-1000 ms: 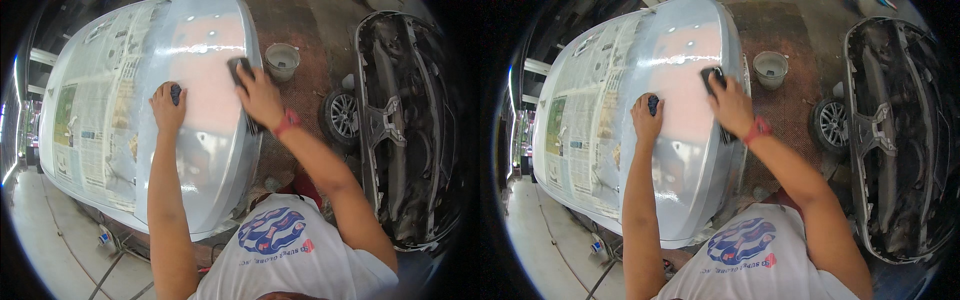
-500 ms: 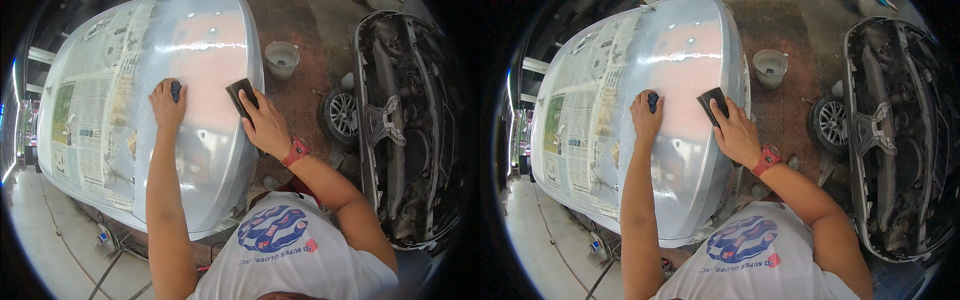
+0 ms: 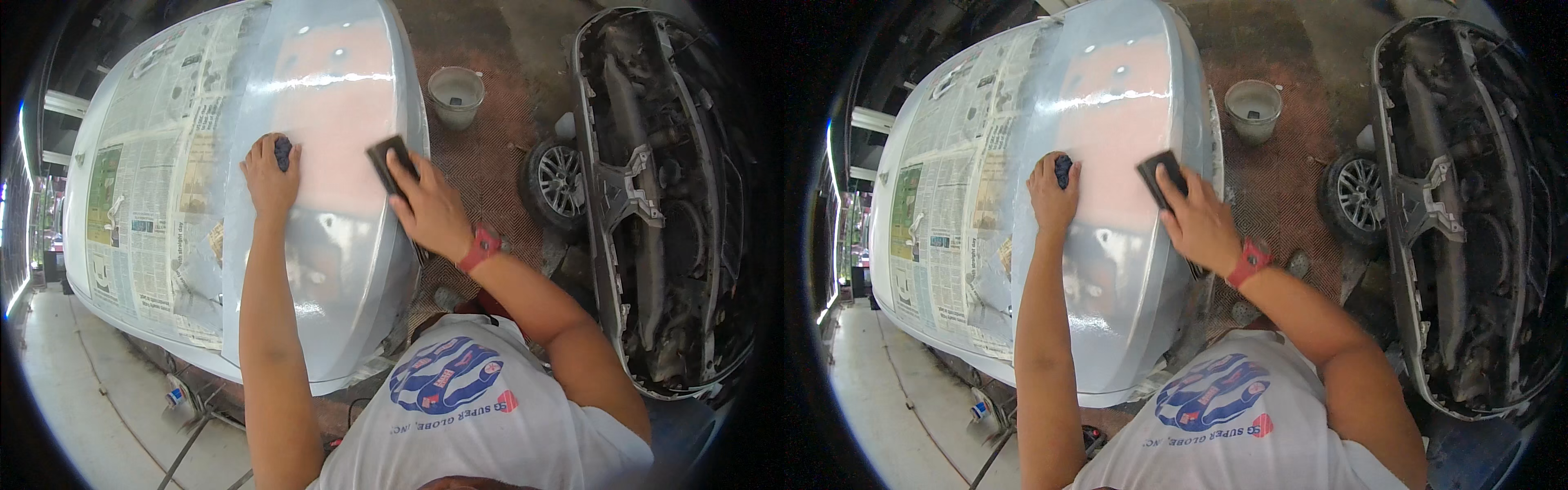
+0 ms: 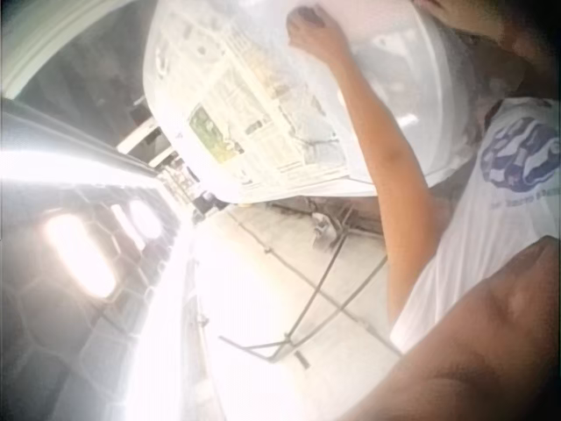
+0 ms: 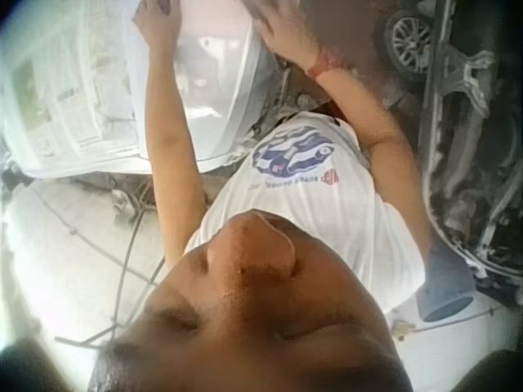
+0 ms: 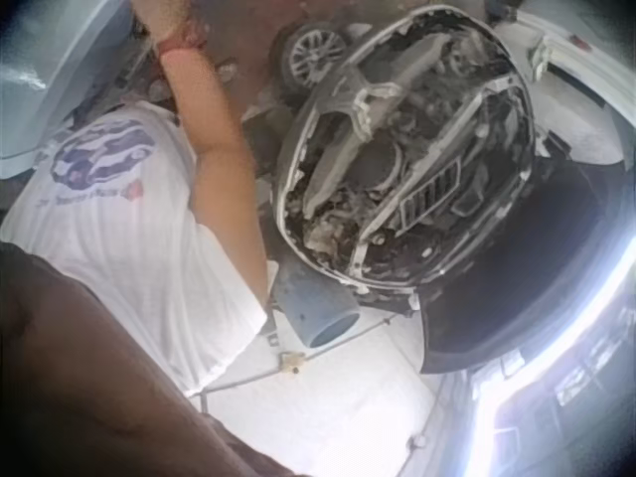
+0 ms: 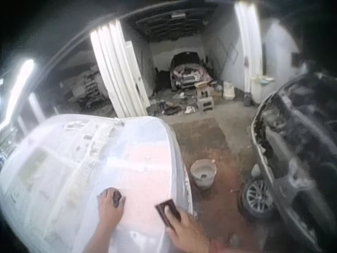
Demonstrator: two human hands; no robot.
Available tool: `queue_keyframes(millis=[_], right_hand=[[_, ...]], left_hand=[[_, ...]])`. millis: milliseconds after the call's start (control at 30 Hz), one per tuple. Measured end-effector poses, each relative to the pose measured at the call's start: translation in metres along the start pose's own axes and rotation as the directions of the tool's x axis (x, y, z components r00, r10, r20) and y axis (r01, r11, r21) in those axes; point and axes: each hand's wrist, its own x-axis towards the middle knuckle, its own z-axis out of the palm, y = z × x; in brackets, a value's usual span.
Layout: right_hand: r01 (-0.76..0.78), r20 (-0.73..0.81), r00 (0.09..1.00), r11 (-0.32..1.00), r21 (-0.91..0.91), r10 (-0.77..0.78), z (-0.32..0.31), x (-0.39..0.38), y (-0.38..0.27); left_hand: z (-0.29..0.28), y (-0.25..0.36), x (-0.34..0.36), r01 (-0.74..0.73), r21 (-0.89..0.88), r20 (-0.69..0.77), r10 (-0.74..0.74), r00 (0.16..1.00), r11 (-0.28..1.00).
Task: The person sands the surface of a white car hood using a sanding block and a cloth. They repeatedly rub the surface, occasionally dip the cloth into a bucket of water, and wipe the hood. The person briefly walks away to retrieve a white rectangular object and returns to continue sanding.
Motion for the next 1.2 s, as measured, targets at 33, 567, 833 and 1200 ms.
queue_keyframes(millis=[33,567,833,1200], right_hand=[[-0.032,-0.017,0.999,0.999,0.005,0.032,0.002,0.025,0.012],[-0.204,-0.009,0.979,0.978,0.044,0.205,-0.004,0.066,0.056],[-0.085,0.002,0.996,0.995,0.047,0.085,0.009,-0.03,0.005],[-0.042,-0.085,0.995,0.999,-0.003,0.041,0.011,-0.005,0.009]], left_hand=[[-0.001,0.001,-0.001,-0.005,-0.008,-0.004,0.005,1.0,1.0],[-0.001,0.007,0.004,-0.026,-0.006,0.0,0.026,1.0,1.0],[-0.003,0.007,-0.001,-0.035,0.018,-0.019,0.035,0.999,0.999],[0.004,0.007,0.002,-0.028,-0.009,0.007,0.028,1.0,1.0]])
